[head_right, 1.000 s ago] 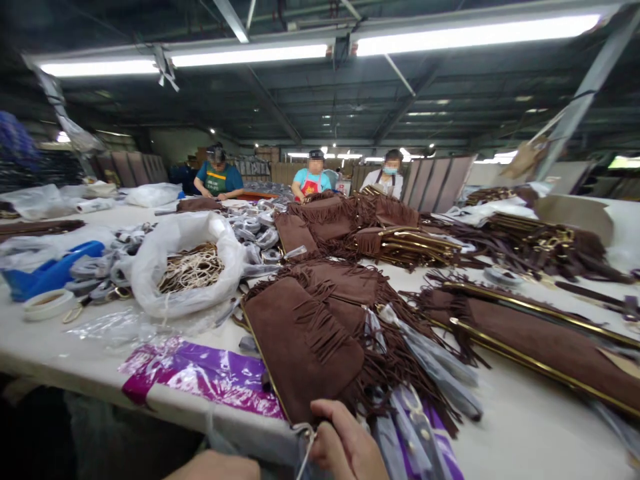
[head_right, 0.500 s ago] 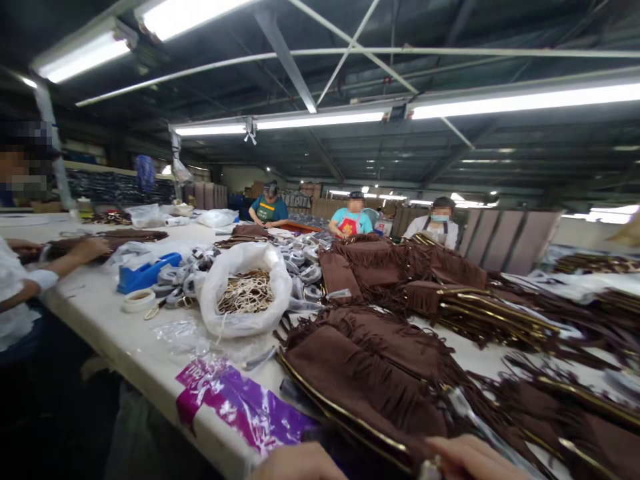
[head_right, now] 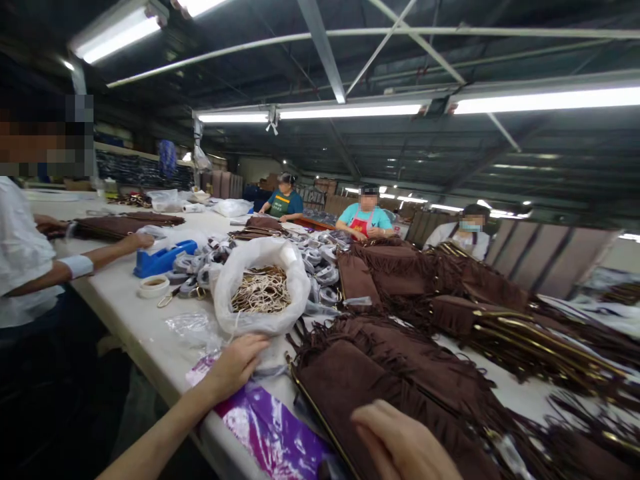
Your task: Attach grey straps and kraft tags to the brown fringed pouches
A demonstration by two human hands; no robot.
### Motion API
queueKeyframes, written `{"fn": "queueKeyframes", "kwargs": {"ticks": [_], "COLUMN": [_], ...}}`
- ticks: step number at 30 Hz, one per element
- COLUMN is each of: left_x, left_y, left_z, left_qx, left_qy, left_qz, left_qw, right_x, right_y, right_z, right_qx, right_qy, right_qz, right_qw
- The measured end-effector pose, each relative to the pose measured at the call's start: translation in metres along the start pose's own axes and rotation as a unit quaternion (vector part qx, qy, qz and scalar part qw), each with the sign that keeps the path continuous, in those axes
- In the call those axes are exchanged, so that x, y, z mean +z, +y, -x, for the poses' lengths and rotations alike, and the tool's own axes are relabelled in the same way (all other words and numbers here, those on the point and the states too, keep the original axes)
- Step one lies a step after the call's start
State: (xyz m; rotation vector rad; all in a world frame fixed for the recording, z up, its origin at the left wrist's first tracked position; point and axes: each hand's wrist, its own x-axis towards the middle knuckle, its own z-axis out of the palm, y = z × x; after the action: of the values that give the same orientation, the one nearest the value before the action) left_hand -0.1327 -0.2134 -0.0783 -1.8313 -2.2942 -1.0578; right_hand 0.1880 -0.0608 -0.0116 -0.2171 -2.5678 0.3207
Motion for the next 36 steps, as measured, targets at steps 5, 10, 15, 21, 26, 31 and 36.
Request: {"fn": "queueKeyframes", "kwargs": {"ticks": [5, 10, 15, 21, 26, 31, 36], "left_x": [0.012, 0.010, 0.006, 0.014, 0.019, 0.007, 0.020], "left_y": [-0.013, -0.015, -0.010, -0.011, -0.017, -0.001, 0.070], "left_z": [-0.003, 0.001, -0.001, -0.003, -0.005, -0.002, 0.013], "left_qx": [-0.014, -0.027, -0.017, -0.001, 0.018, 0.048, -0.014], "left_qy": [-0.021, -0.013, -0.021, -0.001, 0.011, 0.062, 0.088], "left_qz": [-0.001, 0.036, 0.045, 0.024, -0.022, -0.076, 0.215], "left_qw": [1.000, 0.999, 0.999, 1.000, 1.000, 0.994, 0.972], "right_x": [0.077, 0.137, 0.154, 0.124, 0.052, -0.010, 0.004], "right_y": [-0.038, -0.021, -0.010, -0.016, 0.013, 0.023, -0.028], "right_z": [-0.112, -0.163, -0.172, -0.174, -0.151, -0.099, -0.021], "right_qx": [0.079, 0.125, 0.121, 0.092, 0.191, 0.298, 0.225], "right_qy": [-0.152, -0.171, -0.206, -0.210, -0.176, -0.100, -0.008], "right_qz": [0.029, 0.104, 0.148, 0.200, 0.277, 0.271, 0.186], "right_qw": [0.985, 0.972, 0.960, 0.952, 0.925, 0.910, 0.956]}}
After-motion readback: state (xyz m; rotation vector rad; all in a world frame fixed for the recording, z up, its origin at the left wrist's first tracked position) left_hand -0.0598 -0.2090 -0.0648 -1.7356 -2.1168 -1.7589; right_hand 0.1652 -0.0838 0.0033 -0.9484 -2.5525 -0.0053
